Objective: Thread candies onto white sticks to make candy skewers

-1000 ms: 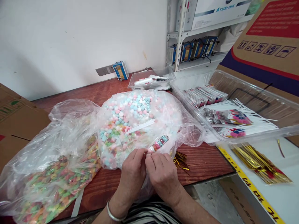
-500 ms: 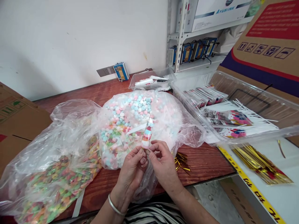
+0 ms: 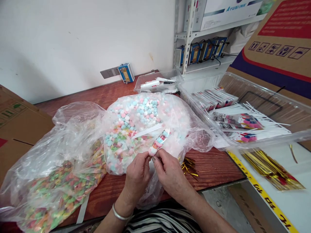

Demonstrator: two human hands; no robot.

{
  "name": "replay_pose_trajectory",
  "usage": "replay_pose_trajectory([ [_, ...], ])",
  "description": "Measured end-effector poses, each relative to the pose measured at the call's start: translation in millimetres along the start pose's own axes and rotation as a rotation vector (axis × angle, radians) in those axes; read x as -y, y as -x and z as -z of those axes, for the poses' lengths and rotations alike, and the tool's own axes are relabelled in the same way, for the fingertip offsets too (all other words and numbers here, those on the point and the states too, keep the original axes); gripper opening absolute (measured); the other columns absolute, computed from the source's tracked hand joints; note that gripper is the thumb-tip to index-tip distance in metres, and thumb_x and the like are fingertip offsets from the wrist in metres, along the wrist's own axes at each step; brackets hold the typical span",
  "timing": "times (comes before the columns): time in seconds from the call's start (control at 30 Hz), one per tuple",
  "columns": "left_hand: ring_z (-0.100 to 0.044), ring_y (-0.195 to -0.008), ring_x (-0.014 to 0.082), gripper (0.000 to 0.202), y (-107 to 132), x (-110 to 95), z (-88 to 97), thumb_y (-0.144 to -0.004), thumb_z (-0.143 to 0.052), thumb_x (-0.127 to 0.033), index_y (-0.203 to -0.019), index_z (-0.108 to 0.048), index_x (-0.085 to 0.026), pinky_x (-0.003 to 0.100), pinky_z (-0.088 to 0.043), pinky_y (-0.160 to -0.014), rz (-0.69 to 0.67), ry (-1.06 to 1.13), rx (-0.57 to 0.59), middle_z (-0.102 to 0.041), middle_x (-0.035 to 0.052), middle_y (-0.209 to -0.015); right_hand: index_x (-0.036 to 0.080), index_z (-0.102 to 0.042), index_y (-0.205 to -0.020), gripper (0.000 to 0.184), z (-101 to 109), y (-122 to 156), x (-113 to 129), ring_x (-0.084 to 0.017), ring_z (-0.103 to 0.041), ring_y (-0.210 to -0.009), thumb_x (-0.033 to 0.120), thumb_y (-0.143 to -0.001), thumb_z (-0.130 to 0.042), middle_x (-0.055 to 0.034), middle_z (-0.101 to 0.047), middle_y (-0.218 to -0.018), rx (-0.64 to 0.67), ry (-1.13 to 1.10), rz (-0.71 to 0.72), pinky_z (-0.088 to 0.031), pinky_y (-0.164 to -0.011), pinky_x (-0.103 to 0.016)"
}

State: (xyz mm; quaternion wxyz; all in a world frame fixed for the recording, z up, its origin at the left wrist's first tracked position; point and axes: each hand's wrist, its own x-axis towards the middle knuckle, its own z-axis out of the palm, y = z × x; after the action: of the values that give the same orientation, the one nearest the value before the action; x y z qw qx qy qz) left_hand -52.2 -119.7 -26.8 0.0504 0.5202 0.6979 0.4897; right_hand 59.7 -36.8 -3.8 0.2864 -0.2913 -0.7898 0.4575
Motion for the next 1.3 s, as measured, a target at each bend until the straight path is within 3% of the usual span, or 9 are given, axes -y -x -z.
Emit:
replay_pose_trajectory([
  [0.13, -0.059, -0.070, 0.0135, 0.019, -1.9, -7.1, 1.2, -0.094, -0.045, -0.020, -0.097, -0.064, -0.018, 0.024, -0.046, -0.066, 0.175, 0.106, -0.014, -0.065, 0.0015, -0.077, 0.020, -0.054, -0.078, 0.020, -3.8, 0.1, 1.3, -0.014, -0.051, -0.065, 0.028, -0.095, -0.047, 0.0020, -0.055, -0.069, -0.010, -0.112, -0.036, -0.042, -0.060, -0.025],
  [0.27, -0.058, -0.068, 0.0141, 0.019, -6.9, -14.4, -0.6, -0.092, -0.050, -0.028, -0.090, -0.066, -0.018, 0.023, -0.044, -0.061, 0.360, 0.312, -0.059, -0.064, 0.0008, -0.071, 0.020, -0.064, -0.088, 0.014, -11.3, 0.2, 0.5, -0.018, -0.060, -0.081, 0.026, -0.092, -0.053, -0.0026, -0.065, -0.085, -0.107, -0.117, 0.015, -0.047, -0.074, -0.029],
  [0.37, -0.058, -0.066, 0.0149, 0.019, -7.1, -14.5, -1.9, -0.091, -0.052, -0.030, -0.093, -0.067, -0.018, 0.023, -0.044, -0.058, 0.377, 0.346, -0.095, -0.063, 0.0007, -0.069, 0.020, -0.068, -0.093, 0.013, -16.8, -0.8, 0.5, -0.020, -0.062, -0.087, 0.030, -0.089, -0.060, -0.0046, -0.068, -0.091, -0.140, -0.213, -0.040, -0.048, -0.079, -0.032],
  [0.57, -0.051, -0.056, 0.0114, 0.020, -2.4, -9.7, -4.8, -0.093, -0.050, -0.031, -0.100, -0.066, -0.019, 0.022, -0.041, -0.052, 0.340, 0.376, -0.071, -0.057, -0.0017, -0.064, 0.018, -0.065, -0.076, 0.027, -21.6, -4.1, 7.6, -0.010, -0.045, -0.049, 0.044, -0.076, -0.074, 0.0035, -0.056, -0.061, -0.140, -0.699, -0.323, -0.037, -0.046, -0.023],
  [0.67, -0.044, -0.048, 0.0090, 0.021, -2.3, -8.7, -5.6, -0.094, -0.051, -0.033, -0.101, -0.065, -0.019, 0.021, -0.038, -0.048, 0.363, 0.456, -0.069, -0.051, -0.0046, -0.059, 0.018, -0.065, -0.074, 0.029, -19.9, -4.0, 12.0, -0.007, -0.040, -0.045, 0.043, -0.071, -0.079, 0.0056, -0.052, -0.056, -0.124, -0.885, -0.410, -0.031, -0.042, -0.021],
  [0.93, -0.042, -0.047, 0.0086, 0.018, -2.2, -7.7, -8.0, -0.093, -0.054, -0.033, -0.098, -0.066, -0.020, 0.021, -0.038, -0.048, 0.411, 0.641, -0.047, -0.046, -0.0071, -0.055, 0.017, -0.065, -0.075, 0.029, -15.6, -7.8, 8.7, -0.006, -0.040, -0.042, 0.042, -0.072, -0.078, 0.0058, -0.053, -0.052, -0.079, -0.876, -0.379, -0.028, -0.042, -0.020],
  [1.07, -0.061, -0.084, 0.0154, 0.011, -10.9, 0.7, 3.9, -0.088, -0.062, -0.027, -0.087, -0.071, -0.021, 0.031, -0.050, -0.082, 0.233, 0.632, -0.012, -0.064, 0.0021, -0.086, 0.017, -0.060, -0.069, 0.033, -8.3, -6.7, 13.0, -0.004, -0.031, -0.041, 0.042, -0.066, -0.082, 0.0076, -0.048, -0.053, 0.051, -0.925, -0.460, -0.026, -0.039, -0.019],
  [1.2, -0.053, -0.122, 0.0238, 0.019, -25.9, -7.4, 40.3, -0.089, -0.058, -0.018, -0.087, -0.075, -0.025, 0.045, -0.040, -0.105, -0.009, 0.449, 0.145, -0.060, 0.0079, -0.127, 0.019, -0.056, -0.068, 0.032, 2.4, -7.0, 19.1, -0.004, -0.028, -0.040, 0.043, -0.069, -0.077, 0.0092, -0.042, -0.050, 0.234, -0.860, -0.471, -0.024, -0.038, -0.019],
  [1.3, -0.056, -0.116, 0.0211, 0.031, -27.4, -32.4, 70.8, -0.090, -0.052, -0.011, -0.101, -0.074, -0.030, 0.042, -0.042, -0.101, -0.120, 0.275, 0.034, -0.064, 0.0068, -0.120, 0.020, -0.058, -0.070, 0.026, 16.8, -14.7, 24.9, -0.007, -0.036, -0.043, 0.042, -0.077, -0.070, 0.0061, -0.047, -0.053, 0.043, -0.579, -0.272, -0.027, -0.040, -0.020],
])
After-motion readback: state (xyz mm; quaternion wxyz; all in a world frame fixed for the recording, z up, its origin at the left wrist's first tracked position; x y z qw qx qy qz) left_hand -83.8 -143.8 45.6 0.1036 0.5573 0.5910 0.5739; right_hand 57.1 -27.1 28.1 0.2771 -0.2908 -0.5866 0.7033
